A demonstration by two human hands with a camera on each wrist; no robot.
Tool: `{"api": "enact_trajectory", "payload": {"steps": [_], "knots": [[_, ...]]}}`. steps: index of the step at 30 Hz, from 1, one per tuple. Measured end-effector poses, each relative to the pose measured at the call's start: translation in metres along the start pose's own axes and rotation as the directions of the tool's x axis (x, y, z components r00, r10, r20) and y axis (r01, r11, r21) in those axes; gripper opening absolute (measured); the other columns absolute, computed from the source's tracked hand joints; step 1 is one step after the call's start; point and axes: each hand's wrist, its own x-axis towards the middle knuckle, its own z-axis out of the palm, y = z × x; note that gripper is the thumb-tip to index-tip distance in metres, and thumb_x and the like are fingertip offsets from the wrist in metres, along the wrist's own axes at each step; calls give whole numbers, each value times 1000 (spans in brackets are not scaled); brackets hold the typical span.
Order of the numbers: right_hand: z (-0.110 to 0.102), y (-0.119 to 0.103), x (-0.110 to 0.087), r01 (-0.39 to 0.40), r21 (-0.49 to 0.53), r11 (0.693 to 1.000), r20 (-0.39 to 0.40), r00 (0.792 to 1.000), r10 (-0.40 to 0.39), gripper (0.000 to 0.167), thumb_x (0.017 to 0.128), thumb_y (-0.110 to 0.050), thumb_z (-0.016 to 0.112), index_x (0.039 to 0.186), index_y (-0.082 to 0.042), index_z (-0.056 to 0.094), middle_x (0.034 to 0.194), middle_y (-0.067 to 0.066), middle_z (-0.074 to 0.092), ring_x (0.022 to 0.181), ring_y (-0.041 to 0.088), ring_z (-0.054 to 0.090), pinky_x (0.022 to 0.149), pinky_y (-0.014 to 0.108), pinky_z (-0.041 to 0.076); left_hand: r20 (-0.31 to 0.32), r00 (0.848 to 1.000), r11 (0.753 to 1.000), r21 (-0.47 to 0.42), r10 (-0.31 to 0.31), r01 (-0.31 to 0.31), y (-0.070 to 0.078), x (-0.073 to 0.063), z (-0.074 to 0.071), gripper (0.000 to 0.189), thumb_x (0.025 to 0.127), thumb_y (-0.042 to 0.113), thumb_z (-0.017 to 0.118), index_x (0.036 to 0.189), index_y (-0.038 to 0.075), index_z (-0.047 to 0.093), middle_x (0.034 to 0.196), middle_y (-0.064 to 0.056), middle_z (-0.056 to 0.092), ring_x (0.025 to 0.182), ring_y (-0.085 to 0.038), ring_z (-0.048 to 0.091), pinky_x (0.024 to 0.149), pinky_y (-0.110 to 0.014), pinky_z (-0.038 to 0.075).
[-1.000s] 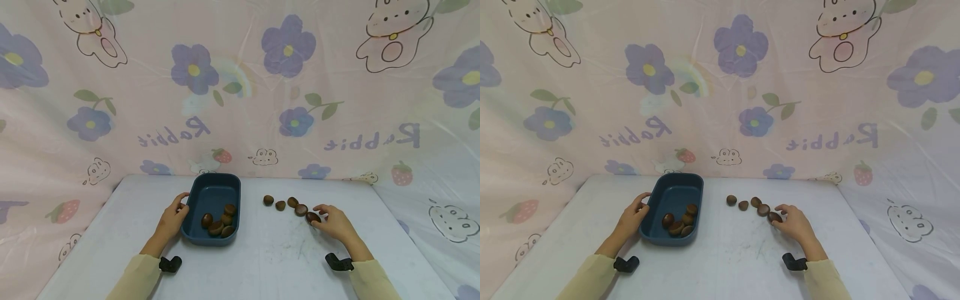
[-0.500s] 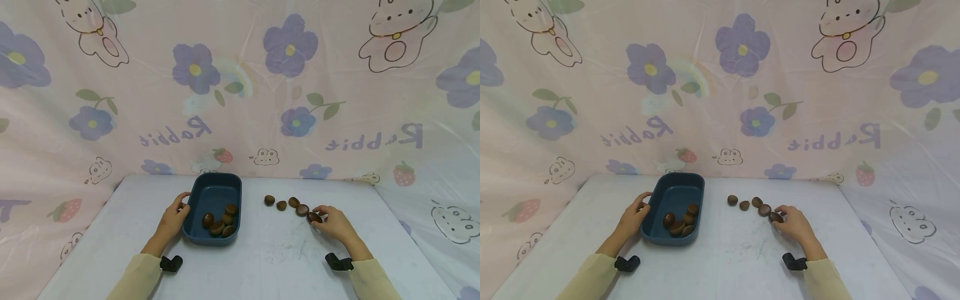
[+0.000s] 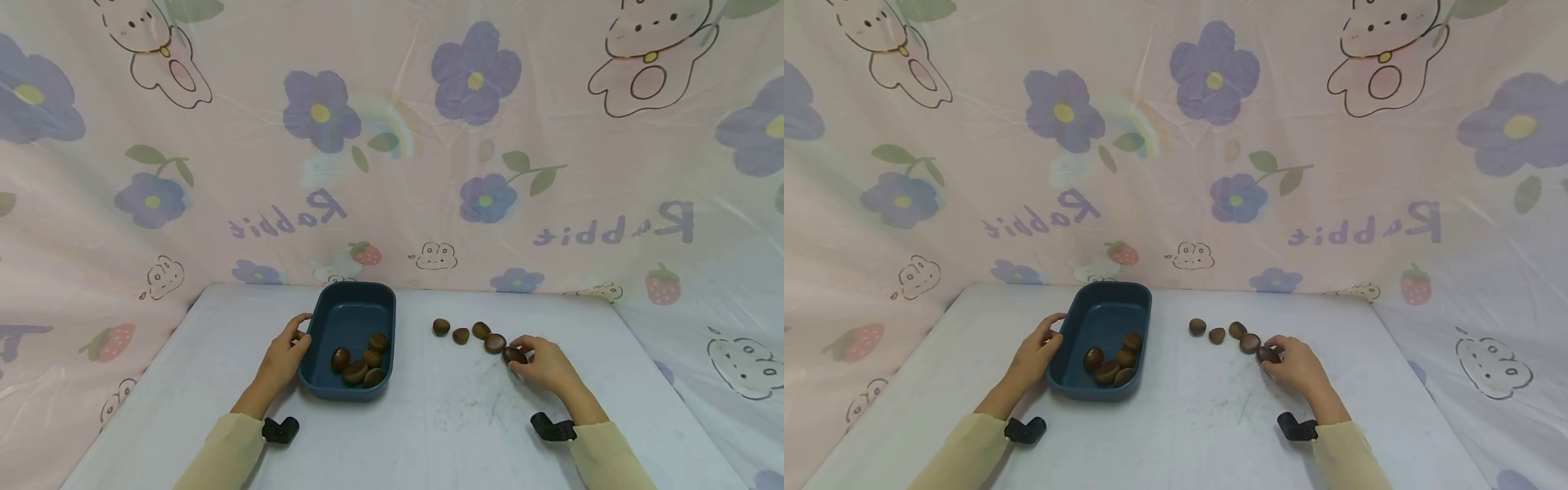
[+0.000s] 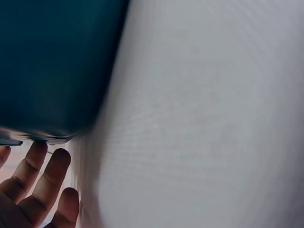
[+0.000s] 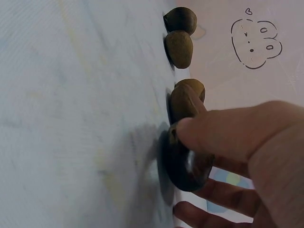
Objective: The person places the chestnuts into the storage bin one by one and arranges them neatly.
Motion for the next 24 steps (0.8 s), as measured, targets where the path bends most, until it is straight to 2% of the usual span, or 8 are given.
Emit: {"api": "enact_trajectory", "payload": {"steps": [10,24], "knots": [[1,-1,-1,-16,3,1000,-1,1000,16,33,79,-18,75,109,-7,65,98,13,67,81,24,63,68,41,49,-6,1000,1000,11,0,0,1,0,-1,45,96,26,44,141,28,42,98,-7,64,74,-16,53,67,-30,41],[4,1,-1,-64,16,998,-1,998,64,31,79,-17,75,107,-8,64,100,14,68,88,27,65,72,44,50,-7,1000,1000,4,-10,10,0,-1,0,44,96,26,45,140,30,43,98,-7,63,75,-17,53,68,-30,41]]}}
